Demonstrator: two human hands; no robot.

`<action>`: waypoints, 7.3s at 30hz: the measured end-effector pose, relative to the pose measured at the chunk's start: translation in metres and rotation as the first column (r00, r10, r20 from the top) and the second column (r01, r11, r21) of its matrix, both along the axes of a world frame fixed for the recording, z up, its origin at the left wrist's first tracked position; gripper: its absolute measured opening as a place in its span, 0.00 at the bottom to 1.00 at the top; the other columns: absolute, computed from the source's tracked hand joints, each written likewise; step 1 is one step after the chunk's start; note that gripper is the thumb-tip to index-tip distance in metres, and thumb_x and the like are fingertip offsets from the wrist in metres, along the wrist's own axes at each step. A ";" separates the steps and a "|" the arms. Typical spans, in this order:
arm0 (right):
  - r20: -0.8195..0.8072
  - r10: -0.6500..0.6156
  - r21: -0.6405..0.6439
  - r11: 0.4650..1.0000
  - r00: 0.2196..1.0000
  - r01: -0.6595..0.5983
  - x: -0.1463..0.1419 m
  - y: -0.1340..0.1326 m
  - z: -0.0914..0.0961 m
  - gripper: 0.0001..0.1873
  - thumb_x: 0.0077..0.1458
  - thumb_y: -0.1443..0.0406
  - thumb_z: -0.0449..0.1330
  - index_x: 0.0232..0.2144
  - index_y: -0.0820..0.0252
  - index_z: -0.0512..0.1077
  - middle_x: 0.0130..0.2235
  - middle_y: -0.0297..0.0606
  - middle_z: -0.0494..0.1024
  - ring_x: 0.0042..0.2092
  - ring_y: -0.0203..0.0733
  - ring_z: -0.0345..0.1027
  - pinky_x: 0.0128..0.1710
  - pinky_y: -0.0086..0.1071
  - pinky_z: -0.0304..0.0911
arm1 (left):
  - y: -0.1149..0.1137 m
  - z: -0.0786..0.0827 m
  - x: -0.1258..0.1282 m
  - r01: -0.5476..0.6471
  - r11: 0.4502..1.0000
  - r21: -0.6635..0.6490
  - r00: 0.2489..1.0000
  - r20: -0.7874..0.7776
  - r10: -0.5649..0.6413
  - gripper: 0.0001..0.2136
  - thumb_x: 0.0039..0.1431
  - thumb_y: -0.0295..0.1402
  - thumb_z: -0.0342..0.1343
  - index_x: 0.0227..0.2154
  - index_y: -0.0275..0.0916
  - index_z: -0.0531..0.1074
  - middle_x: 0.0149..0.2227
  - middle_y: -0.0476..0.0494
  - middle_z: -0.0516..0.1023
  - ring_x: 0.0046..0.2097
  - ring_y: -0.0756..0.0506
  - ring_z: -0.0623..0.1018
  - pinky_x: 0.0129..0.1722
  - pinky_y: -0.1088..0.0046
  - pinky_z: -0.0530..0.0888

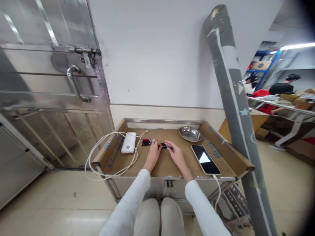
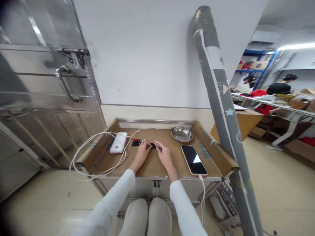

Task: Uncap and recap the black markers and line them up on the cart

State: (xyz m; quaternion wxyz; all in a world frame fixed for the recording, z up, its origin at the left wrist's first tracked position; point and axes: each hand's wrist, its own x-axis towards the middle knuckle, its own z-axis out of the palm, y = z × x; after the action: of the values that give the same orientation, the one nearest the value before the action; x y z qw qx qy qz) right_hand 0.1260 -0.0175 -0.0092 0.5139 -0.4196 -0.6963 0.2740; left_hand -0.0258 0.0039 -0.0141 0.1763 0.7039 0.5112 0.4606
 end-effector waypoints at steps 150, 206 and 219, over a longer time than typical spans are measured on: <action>0.567 -0.647 0.351 0.750 0.510 0.561 0.002 -0.021 0.017 0.13 0.63 0.66 0.47 0.42 0.61 0.71 0.38 0.45 0.74 0.41 0.46 0.64 0.42 0.36 0.55 | -0.014 -0.001 0.002 0.135 0.960 0.243 0.990 -0.071 -0.121 0.16 0.58 0.18 0.37 0.43 0.36 0.65 0.44 0.38 0.64 0.48 0.45 0.71 0.51 0.59 0.69; 0.553 -0.430 0.268 0.903 0.714 0.335 0.004 -0.009 0.000 0.09 0.60 0.67 0.51 0.39 0.58 0.71 0.39 0.40 0.71 0.41 0.42 0.66 0.43 0.33 0.60 | -0.023 0.013 0.005 0.172 0.985 0.005 0.979 -0.110 -0.170 0.04 0.59 0.25 0.50 0.33 0.39 0.68 0.36 0.45 0.75 0.39 0.46 0.75 0.43 0.69 0.71; 0.488 -0.393 0.208 0.919 0.779 0.334 0.002 -0.009 0.003 0.12 0.60 0.71 0.46 0.37 0.60 0.70 0.38 0.41 0.70 0.39 0.41 0.67 0.41 0.32 0.61 | -0.021 0.013 0.005 -0.022 0.999 0.023 0.950 -0.310 0.028 0.02 0.58 0.26 0.52 0.33 0.38 0.67 0.38 0.43 0.70 0.42 0.46 0.73 0.44 0.68 0.70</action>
State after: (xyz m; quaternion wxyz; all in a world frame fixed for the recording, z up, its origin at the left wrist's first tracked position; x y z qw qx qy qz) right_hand 0.1282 -0.0268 -0.0065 0.3715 -0.5753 -0.7287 0.0068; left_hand -0.0212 -0.0168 -0.0012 0.0811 0.7626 0.5372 0.3511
